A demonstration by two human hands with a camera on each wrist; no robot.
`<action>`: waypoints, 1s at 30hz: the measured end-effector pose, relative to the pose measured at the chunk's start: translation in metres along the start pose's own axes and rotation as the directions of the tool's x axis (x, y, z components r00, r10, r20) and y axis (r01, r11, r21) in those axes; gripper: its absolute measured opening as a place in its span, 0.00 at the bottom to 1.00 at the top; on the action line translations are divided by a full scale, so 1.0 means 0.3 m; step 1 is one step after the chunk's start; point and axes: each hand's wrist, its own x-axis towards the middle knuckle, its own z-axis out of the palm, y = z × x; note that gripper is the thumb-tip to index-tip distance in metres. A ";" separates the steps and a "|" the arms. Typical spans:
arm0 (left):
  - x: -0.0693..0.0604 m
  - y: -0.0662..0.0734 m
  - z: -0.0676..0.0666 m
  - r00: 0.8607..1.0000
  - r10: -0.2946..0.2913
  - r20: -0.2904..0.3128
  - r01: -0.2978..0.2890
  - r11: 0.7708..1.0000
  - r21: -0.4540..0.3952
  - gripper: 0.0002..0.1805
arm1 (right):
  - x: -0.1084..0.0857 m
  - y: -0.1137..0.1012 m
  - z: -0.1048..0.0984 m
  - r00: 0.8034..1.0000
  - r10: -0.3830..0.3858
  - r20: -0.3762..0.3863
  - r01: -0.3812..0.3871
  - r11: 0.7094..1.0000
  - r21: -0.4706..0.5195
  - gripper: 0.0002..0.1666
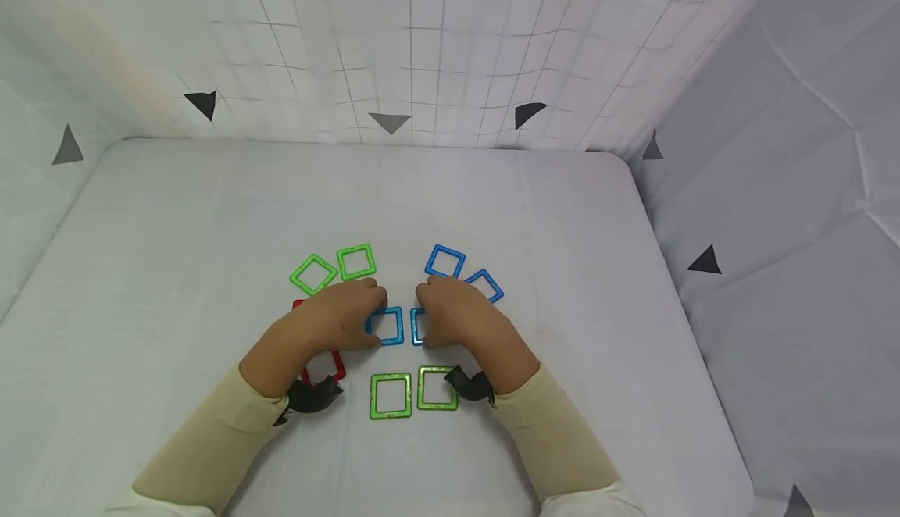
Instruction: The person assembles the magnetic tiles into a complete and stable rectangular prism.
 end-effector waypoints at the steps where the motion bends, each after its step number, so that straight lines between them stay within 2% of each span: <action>1: 0.000 0.001 0.002 1.000 -0.001 0.004 0.001 1.000 0.002 0.29 | 0.000 -0.001 0.003 1.000 -0.003 -0.001 0.003 1.000 0.002 0.27; 9: 0.001 0.002 0.009 1.000 0.021 -0.005 -0.020 0.999 0.048 0.27 | -0.001 -0.010 0.003 1.000 -0.016 0.013 0.016 1.000 0.017 0.22; 18: -0.005 0.004 0.001 0.999 0.035 -0.014 -0.034 0.998 0.043 0.26 | 0.003 -0.012 0.005 0.999 -0.051 -0.002 0.051 0.999 -0.007 0.25; 30: -0.010 0.007 0.001 0.999 0.042 -0.015 -0.041 0.998 0.041 0.26 | 0.009 -0.008 0.013 0.999 -0.041 -0.012 0.041 0.999 0.003 0.24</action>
